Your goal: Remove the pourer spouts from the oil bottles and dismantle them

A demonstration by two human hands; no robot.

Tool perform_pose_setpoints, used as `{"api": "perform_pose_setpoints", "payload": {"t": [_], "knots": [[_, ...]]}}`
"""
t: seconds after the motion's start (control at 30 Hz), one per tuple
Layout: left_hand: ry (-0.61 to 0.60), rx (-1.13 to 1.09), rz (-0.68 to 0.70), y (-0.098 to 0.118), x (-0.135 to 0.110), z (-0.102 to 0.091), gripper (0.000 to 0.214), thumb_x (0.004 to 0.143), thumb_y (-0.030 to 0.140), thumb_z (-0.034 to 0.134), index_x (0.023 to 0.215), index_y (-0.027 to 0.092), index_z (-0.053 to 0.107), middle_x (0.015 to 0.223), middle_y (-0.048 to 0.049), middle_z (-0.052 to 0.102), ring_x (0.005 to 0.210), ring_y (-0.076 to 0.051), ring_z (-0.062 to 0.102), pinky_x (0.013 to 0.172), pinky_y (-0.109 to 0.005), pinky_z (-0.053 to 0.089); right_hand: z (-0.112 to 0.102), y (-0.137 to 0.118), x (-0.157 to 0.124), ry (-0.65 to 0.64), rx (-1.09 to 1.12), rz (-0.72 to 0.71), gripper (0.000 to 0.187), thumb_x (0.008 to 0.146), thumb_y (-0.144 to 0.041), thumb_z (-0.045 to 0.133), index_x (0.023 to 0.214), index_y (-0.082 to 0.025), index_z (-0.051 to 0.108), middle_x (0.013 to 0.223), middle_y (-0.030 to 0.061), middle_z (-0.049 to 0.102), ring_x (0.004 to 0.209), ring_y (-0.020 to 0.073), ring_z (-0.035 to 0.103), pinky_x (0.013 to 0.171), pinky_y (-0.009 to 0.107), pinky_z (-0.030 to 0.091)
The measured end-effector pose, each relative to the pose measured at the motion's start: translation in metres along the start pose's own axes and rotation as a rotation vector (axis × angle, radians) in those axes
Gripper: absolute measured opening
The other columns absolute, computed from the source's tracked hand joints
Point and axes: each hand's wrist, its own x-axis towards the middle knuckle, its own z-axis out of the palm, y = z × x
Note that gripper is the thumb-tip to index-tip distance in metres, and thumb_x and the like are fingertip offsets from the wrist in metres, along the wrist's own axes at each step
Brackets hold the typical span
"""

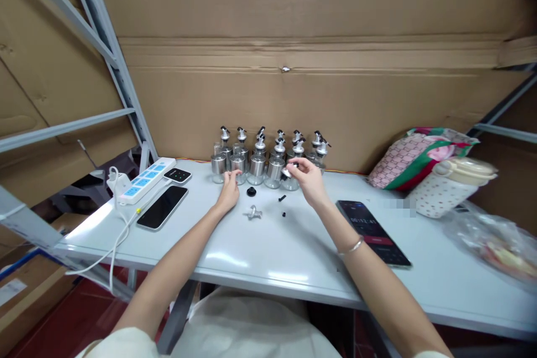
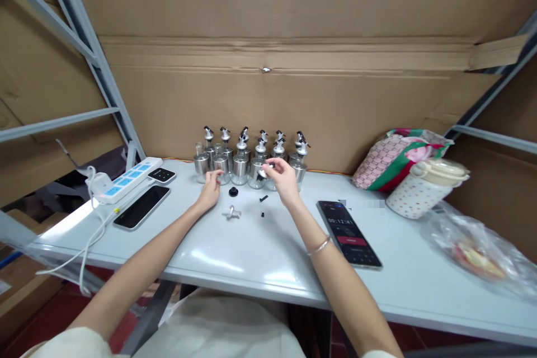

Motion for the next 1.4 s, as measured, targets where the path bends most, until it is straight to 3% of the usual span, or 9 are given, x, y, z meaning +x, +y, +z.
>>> {"api": "perform_pose_setpoints", "payload": {"t": [0.13, 0.27, 0.43, 0.6, 0.77, 0.93, 1.03, 1.17, 1.4], "knots": [[-0.074, -0.018, 0.102, 0.033, -0.008, -0.005, 0.035, 0.091, 0.035, 0.057, 0.121, 0.016, 0.054, 0.122, -0.0095, 0.056, 0.106, -0.022, 0.058, 0.093, -0.045, 0.048, 0.002, 0.011, -0.011, -0.011, -0.050, -0.016, 0.019, 0.092, -0.031, 0.059, 0.098, -0.013, 0.062, 0.090, 0.0019, 0.064, 0.074, 0.0123, 0.062, 0.066, 0.029, 0.054], [-0.210, -0.059, 0.232, 0.078, -0.016, 0.002, 0.042, 0.079, 0.039, 0.069, 0.114, 0.020, 0.057, 0.108, -0.0061, 0.059, 0.100, -0.023, 0.056, 0.096, -0.037, 0.040, 0.012, 0.004, -0.020, 0.010, -0.065, -0.088, 0.018, 0.083, -0.030, 0.069, 0.086, -0.015, 0.061, 0.078, -0.0013, 0.063, 0.070, 0.0127, 0.062, 0.068, 0.030, 0.053], [-0.228, -0.096, 0.256, 0.108, -0.018, 0.019, 0.021, 0.091, 0.041, 0.050, 0.089, 0.020, 0.055, 0.081, -0.0041, 0.056, 0.081, -0.023, 0.052, 0.088, -0.036, 0.036, 0.013, -0.006, -0.026, 0.079, -0.146, -0.201, 0.026, 0.067, -0.036, 0.078, 0.077, -0.023, 0.057, 0.071, -0.0033, 0.062, 0.066, 0.0145, 0.060, 0.065, 0.028, 0.048], [-0.203, -0.075, 0.246, 0.105, -0.020, 0.014, 0.022, 0.091, 0.042, 0.048, 0.085, 0.021, 0.053, 0.081, -0.0055, 0.055, 0.080, -0.024, 0.049, 0.090, -0.036, 0.032, 0.009, -0.007, -0.031, 0.072, -0.302, -0.256, 0.021, 0.067, -0.038, 0.075, 0.076, -0.024, 0.062, 0.075, -0.0012, 0.063, 0.066, 0.0168, 0.057, 0.066, 0.030, 0.045], [-0.229, 0.011, 0.257, 0.099, -0.024, 0.006, 0.019, 0.087, 0.039, 0.054, 0.083, 0.020, 0.055, 0.085, -0.0065, 0.056, 0.087, -0.025, 0.051, 0.092, -0.036, 0.029, 0.011, 0.000, -0.037, 0.051, -0.458, -0.288, 0.015, 0.070, -0.039, 0.073, 0.074, -0.026, 0.067, 0.056, -0.0036, 0.052, 0.053, 0.0158, 0.043, 0.061, 0.031, 0.038], [-0.230, 0.091, 0.291, 0.098, -0.024, 0.005, 0.018, 0.088, 0.037, 0.055, 0.084, 0.019, 0.057, 0.091, -0.0084, 0.059, 0.091, -0.026, 0.053, 0.092, -0.038, 0.028, 0.011, 0.003, -0.040, 0.005, -0.538, -0.353, 0.016, 0.076, -0.038, 0.067, 0.089, -0.028, 0.069, 0.083, 0.0012, 0.064, 0.060, 0.0163, 0.048, 0.066, 0.030, 0.040], [-0.214, 0.132, 0.314, 0.099, -0.025, 0.002, 0.020, 0.089, 0.038, 0.053, 0.086, 0.019, 0.058, 0.092, -0.0084, 0.059, 0.091, -0.025, 0.053, 0.092, -0.038, 0.028, 0.008, 0.004, -0.039, 0.006, -0.585, -0.383, 0.014, 0.076, -0.040, 0.068, 0.084, -0.028, 0.070, 0.076, 0.0011, 0.061, 0.060, 0.0170, 0.048, 0.066, 0.030, 0.040], [-0.215, 0.158, 0.362, 0.100, -0.026, 0.000, 0.020, 0.089, 0.038, 0.054, 0.082, 0.020, 0.058, 0.083, -0.0059, 0.057, 0.084, -0.023, 0.054, 0.086, -0.036, 0.031, 0.003, 0.006, -0.037, 0.006, -0.628, -0.420, 0.015, 0.078, -0.043, 0.067, 0.077, -0.028, 0.068, 0.062, -0.0005, 0.055, 0.055, 0.0165, 0.045, 0.062, 0.030, 0.039], [-0.196, 0.160, 0.406, 0.096, -0.026, 0.005, 0.029, 0.082, 0.046, 0.062, 0.077, 0.020, 0.051, 0.072, -0.0004, 0.052, 0.069, -0.018, 0.052, 0.071, -0.029, 0.035, 0.001, 0.010, -0.036, -0.061, -0.665, -0.551, 0.020, 0.080, -0.046, 0.064, 0.076, -0.026, 0.061, 0.066, -0.0001, 0.054, 0.055, 0.0150, 0.045, 0.057, 0.029, 0.042]]}}
